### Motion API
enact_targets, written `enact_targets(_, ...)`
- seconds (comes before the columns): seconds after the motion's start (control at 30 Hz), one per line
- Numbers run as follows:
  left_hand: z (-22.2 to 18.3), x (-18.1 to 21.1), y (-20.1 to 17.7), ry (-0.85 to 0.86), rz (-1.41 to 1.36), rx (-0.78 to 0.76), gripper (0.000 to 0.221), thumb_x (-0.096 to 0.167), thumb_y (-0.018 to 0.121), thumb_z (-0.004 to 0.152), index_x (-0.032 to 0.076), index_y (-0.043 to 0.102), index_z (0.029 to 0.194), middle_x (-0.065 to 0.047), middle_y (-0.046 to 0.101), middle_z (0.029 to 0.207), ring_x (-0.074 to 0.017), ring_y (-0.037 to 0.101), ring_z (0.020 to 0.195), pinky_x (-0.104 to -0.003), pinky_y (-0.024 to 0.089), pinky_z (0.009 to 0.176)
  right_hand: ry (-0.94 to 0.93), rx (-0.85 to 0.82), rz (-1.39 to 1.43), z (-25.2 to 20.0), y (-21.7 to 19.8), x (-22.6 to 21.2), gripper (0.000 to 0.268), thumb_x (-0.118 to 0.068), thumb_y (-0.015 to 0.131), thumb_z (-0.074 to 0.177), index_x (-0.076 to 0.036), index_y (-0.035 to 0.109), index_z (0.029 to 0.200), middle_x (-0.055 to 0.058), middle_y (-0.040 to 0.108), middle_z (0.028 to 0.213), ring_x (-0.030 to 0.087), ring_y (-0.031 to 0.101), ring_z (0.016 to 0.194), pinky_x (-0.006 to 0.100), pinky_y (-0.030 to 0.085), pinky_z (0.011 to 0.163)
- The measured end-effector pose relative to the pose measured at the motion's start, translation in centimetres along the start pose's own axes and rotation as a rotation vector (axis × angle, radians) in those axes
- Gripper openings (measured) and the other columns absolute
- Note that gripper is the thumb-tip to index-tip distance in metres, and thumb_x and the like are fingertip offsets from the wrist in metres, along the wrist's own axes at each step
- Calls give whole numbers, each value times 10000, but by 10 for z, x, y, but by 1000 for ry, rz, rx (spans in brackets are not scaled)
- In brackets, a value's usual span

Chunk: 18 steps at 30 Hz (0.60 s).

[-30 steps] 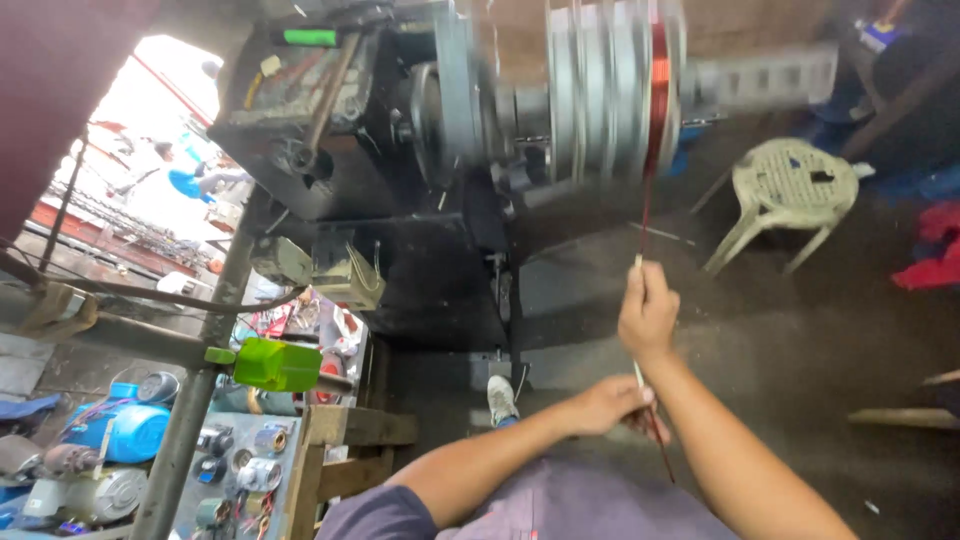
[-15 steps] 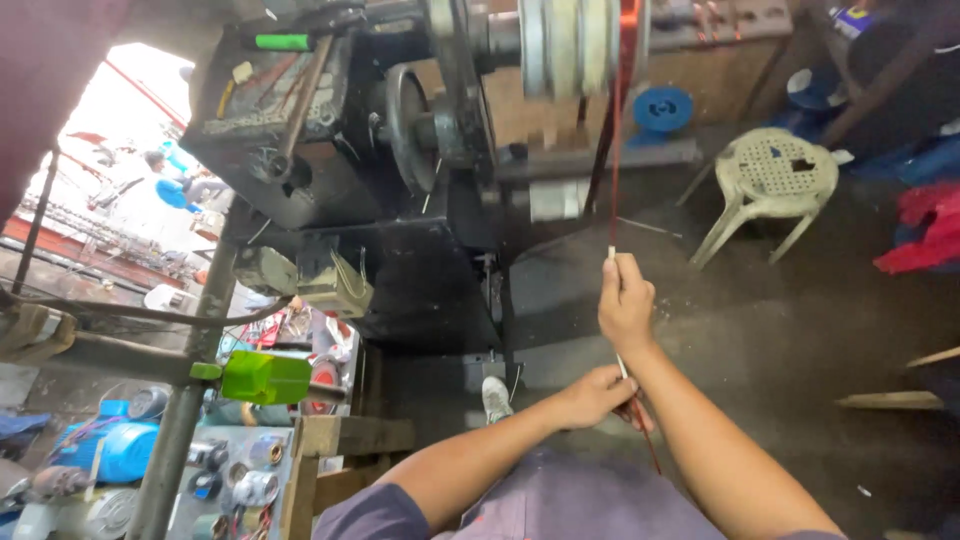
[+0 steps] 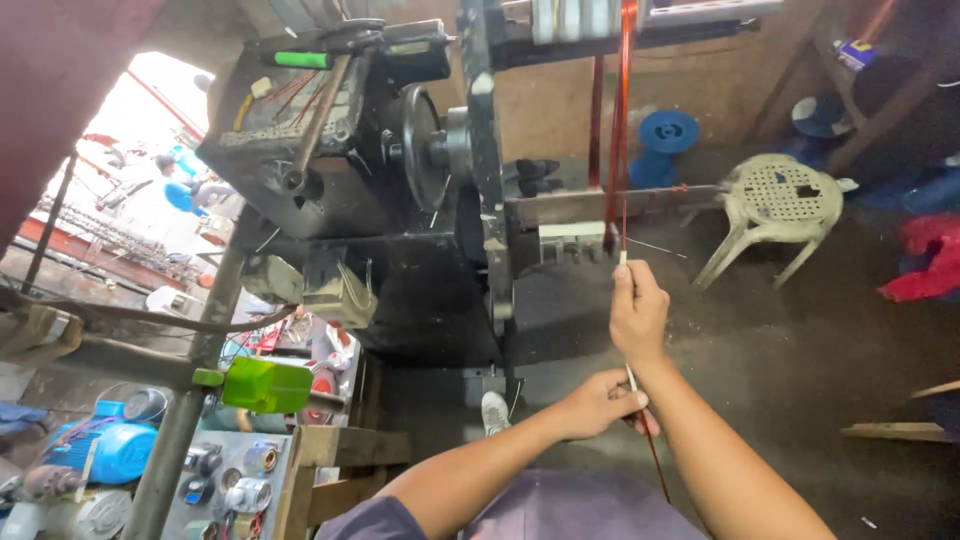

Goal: Operating a machine to wind copper wire into electromagnetic coils, then securing and removing them from the machine.

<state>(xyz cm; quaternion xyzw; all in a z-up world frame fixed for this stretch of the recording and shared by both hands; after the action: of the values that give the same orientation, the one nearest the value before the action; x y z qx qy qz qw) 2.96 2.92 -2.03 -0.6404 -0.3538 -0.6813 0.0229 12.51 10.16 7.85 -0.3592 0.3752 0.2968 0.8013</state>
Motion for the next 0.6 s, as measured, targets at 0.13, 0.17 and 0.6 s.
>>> enact_targets(0.13,-11,-78,-20,-157,206,21,127,171,513,1076,70,570,1025,-128,723,955,-145,685,783,-239,529,677,83,-98,-62,-60,20,65,285,-321,407,1080,-124,493,893,33,431,628,233,454,545,420,371,602)
enact_targets(0.17,-11,-75,-19,-152,203,26,127,171,513,1076,70,570,1025,-128,723,955,-145,685,783,-239,529,677,79,-105,-63,-59,20,65,285,-321,407,1080,-124,493,893,33,431,628,233,454,545,420,371,602)
enact_targets(0.6,-20,-84,-24,-115,85,38,105,132,536,1080,37,553,1041,-188,709,993,-178,673,807,-272,550,778,17,-65,-116,-72,26,75,235,-274,407,1081,-121,515,940,64,472,665,340,493,579,429,395,624)
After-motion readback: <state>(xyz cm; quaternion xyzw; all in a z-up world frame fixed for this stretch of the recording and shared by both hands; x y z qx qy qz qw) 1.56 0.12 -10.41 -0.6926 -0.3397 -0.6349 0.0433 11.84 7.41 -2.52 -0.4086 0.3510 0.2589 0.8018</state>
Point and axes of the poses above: each hand's wrist, its own z-axis towards the middle knuckle, its own y-axis out of the palm, x = y × z, the point moved 4 cm from there along z, towards the middle knuckle
